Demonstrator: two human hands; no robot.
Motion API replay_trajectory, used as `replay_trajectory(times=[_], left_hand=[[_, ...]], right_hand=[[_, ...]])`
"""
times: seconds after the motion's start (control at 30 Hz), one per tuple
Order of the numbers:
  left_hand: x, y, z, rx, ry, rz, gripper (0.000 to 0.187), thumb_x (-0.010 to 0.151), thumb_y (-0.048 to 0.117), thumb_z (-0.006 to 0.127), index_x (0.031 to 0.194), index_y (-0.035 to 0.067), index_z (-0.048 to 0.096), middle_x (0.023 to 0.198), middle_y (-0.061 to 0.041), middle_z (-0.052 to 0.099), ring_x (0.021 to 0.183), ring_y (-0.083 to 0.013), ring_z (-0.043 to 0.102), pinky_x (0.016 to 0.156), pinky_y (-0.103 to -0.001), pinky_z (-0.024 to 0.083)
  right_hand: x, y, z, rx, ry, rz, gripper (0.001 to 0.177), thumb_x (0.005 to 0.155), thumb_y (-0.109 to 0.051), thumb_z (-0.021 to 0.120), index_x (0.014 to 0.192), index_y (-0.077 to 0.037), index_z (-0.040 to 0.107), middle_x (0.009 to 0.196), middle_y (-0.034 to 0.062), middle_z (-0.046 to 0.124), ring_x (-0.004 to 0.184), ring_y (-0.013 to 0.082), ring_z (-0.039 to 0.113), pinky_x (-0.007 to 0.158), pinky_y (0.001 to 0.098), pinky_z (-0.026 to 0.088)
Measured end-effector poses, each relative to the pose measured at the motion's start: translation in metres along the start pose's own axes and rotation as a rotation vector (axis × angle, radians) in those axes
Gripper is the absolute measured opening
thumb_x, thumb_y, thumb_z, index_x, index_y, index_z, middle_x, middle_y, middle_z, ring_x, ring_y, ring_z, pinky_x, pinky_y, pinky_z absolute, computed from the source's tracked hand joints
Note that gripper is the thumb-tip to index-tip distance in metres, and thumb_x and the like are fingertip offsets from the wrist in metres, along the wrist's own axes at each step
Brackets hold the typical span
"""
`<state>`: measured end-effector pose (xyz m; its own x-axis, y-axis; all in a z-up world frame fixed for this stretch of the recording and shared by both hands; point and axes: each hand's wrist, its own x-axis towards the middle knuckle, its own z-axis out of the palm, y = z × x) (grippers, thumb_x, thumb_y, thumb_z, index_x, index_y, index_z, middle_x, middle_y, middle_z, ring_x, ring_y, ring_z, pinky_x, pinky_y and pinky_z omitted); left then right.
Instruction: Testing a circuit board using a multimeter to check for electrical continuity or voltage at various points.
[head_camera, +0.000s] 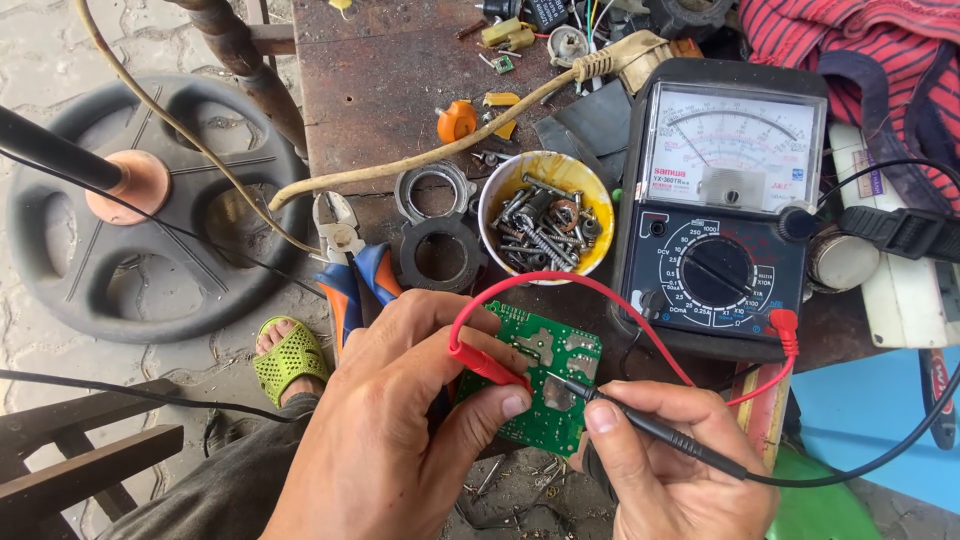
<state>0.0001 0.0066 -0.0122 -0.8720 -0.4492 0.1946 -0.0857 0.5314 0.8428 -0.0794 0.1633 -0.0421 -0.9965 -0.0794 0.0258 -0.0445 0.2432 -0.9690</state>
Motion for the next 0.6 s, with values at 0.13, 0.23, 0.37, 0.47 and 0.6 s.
replay_trajectory(times=[0.13,0.23,0.37,0.47,0.6], left_hand=[[-0.0017,-0.0006,0.0021,0.017,0.008,0.0,0.009,0.093,0.028,0.069,0.099,0.021,0.07,0.11,0.002,0.069,0.104,-0.0177,0.066,0.087,-0.038,0.045],[-0.0018,-0.0019,0.004,0.037,0.018,0.016,0.011,0.093,0.027,0.07,0.101,0.02,0.07,0.111,0.0,0.069,0.104,-0.0193,0.066,0.084,-0.039,0.044],[-0.0012,-0.0012,0.0032,0.031,0.025,0.02,0.011,0.093,0.028,0.069,0.1,0.019,0.07,0.111,0.0,0.069,0.104,-0.0191,0.066,0.083,-0.039,0.045],[-0.0006,-0.0008,0.0024,0.011,0.02,0.022,0.011,0.094,0.027,0.067,0.1,0.018,0.07,0.11,-0.001,0.07,0.102,-0.0197,0.067,0.085,-0.038,0.047],[-0.0003,-0.0003,0.0023,0.014,0.033,0.034,0.012,0.096,0.027,0.066,0.101,0.018,0.069,0.111,-0.001,0.07,0.103,-0.019,0.066,0.085,-0.038,0.047]], right_hand=[[0.0003,0.0026,-0.0015,-0.009,-0.014,-0.001,0.015,0.08,-0.004,0.08,0.091,0.0,0.071,0.07,0.011,0.073,0.049,0.0144,0.065,0.047,0.0207,0.053],[0.0011,0.0017,-0.0013,0.03,-0.038,0.006,0.015,0.079,-0.004,0.079,0.09,0.001,0.071,0.061,0.014,0.07,0.041,0.0202,0.066,0.042,0.023,0.055],[0.0006,0.0024,-0.0008,0.053,-0.047,-0.016,0.015,0.079,-0.004,0.079,0.09,0.002,0.07,0.061,0.0142,0.07,0.041,0.0196,0.066,0.042,0.0226,0.056],[0.0001,0.0011,-0.0008,0.017,-0.019,0.009,0.014,0.079,-0.005,0.08,0.089,0.0,0.071,0.062,0.0116,0.069,0.043,0.0166,0.064,0.042,0.0221,0.053],[0.0006,0.0012,-0.0007,0.017,-0.04,-0.01,0.013,0.08,-0.004,0.079,0.088,0.001,0.071,0.061,0.0122,0.069,0.042,0.0183,0.064,0.042,0.0222,0.052]])
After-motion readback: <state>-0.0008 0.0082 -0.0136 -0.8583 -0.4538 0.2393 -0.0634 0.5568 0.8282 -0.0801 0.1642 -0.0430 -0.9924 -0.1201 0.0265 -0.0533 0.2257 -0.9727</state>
